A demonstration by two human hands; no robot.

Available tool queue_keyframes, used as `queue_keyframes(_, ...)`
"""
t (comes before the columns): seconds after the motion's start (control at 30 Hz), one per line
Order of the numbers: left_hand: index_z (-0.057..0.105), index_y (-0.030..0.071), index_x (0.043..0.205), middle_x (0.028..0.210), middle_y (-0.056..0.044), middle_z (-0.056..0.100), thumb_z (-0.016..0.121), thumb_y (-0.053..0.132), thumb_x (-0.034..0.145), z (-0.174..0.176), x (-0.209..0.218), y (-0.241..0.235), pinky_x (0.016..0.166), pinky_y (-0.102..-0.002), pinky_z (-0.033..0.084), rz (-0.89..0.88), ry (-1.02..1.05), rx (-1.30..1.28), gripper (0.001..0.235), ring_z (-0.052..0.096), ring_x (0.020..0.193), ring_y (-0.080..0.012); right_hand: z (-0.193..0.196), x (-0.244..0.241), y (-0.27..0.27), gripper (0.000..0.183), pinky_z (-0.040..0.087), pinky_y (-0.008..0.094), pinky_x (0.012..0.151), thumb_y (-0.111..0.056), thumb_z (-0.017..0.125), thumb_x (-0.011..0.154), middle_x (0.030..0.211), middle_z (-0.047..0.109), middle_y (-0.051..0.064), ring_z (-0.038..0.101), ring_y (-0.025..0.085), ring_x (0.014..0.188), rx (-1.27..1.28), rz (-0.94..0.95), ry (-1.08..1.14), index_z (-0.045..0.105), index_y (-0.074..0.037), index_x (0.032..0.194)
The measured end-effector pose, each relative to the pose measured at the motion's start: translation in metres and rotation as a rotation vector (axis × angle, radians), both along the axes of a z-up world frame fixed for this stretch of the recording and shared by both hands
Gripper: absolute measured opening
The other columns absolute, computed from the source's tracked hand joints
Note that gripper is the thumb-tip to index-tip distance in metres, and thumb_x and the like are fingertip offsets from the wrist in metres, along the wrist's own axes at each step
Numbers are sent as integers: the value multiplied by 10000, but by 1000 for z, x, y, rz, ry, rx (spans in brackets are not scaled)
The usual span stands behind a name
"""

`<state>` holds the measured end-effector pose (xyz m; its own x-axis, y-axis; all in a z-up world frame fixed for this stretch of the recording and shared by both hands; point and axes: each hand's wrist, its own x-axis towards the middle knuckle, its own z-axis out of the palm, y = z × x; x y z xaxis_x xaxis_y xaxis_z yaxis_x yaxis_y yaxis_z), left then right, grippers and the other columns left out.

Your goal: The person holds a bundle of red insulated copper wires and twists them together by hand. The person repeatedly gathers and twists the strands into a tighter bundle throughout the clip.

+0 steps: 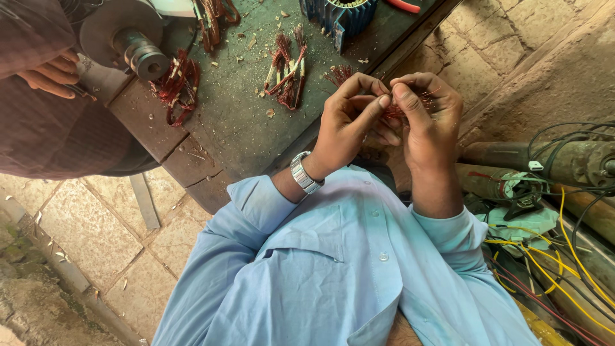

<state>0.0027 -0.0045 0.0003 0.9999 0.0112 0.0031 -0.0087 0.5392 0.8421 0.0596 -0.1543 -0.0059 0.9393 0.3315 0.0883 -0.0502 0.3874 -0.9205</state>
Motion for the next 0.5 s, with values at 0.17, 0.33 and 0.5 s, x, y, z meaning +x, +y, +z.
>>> queue_keyframes(0.17,502,12,1212,967,-154,711,559,142,1090,0,3,0,654,-328,651,10,29,-64,187,753,771,-216,-3,2,2,180,487,196,825,-125,701,1109,1012,661,63,588,71,891,31,11,-119,615,-32,980)
queue_keyframes(0.33,516,-5,1194,945,-145,717,573,126,1093,-2,2,-1,639,-313,638,26,21,9,175,748,757,-203,5,0,5,236,496,206,812,-114,765,1052,1062,653,62,587,68,904,93,29,-90,562,-72,939)
queue_keyframes(0.5,543,-24,1167,899,-130,719,588,121,1096,-1,4,-1,632,-294,623,54,-11,73,168,741,736,-187,11,-3,5,260,483,206,783,-72,793,940,1035,618,32,577,59,877,-20,1,-78,587,-58,1098)
